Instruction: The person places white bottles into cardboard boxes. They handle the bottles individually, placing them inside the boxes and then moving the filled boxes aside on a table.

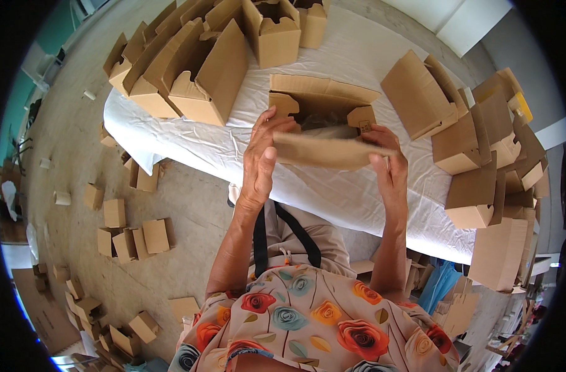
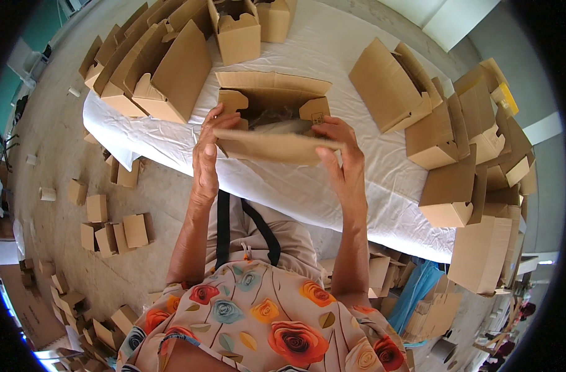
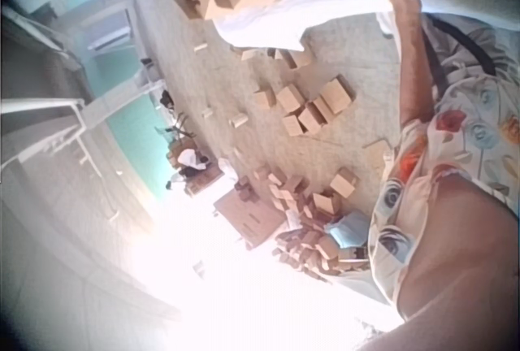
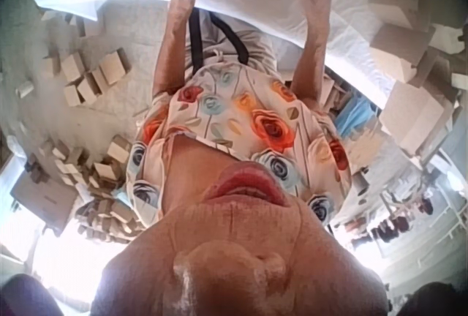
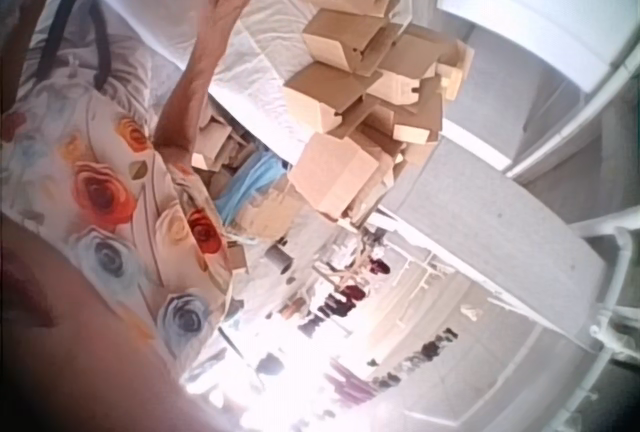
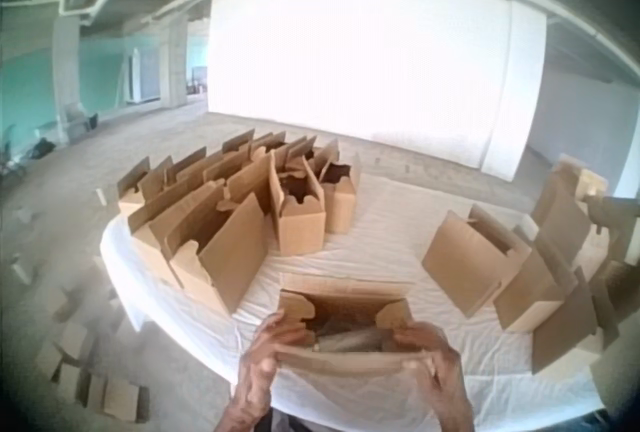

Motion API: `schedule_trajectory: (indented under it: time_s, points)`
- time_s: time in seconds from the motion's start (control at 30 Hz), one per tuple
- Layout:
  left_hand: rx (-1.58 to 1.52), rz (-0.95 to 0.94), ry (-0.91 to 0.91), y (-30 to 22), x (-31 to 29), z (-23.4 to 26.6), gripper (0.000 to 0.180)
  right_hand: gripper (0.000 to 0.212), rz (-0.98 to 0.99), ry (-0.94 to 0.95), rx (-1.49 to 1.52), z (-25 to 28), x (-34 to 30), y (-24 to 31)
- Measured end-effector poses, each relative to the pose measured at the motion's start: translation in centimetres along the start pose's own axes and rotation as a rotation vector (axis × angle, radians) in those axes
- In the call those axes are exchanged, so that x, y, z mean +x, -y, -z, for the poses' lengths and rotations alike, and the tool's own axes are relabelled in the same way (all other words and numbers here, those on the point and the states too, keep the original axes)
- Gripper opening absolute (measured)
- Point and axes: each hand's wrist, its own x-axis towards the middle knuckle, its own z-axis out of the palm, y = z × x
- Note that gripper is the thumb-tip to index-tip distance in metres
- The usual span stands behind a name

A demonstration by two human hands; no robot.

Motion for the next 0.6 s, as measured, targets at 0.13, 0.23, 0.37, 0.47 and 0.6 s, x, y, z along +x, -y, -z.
schedule_trajectory:
  time_s: [0.13,0.23,0.37,0.47,0.6]
  points:
    - [0.080,0.017,-0.073,0.2,0.3,-1.1,0.040,0.037,-0.192,-0.256,0.285,-1.6,1.4,0.6]
    - [0.142,-0.015,-0.101,0.2,0.6,-1.3,0.041,0.038,-0.239,-0.211,0.199,-1.2,2.6,0.2]
    - [0.088,0.080,-0.110,-0.2,0.6,-1.8,0.046,0.024,-0.296,-0.092,0.073,-0.3,4.2,-0.3]
    - [0.129,0.099,-0.154,-0.2,0.8,-2.1,0.050,0.014,-0.217,-0.140,0.050,-1.0,3.8,-1.5]
    - [0.243,0.032,-0.116,0.7,1.4,-1.4,0.054,0.010,-0.061,-0.253,-0.102,-2.4,2.6,-1.3]
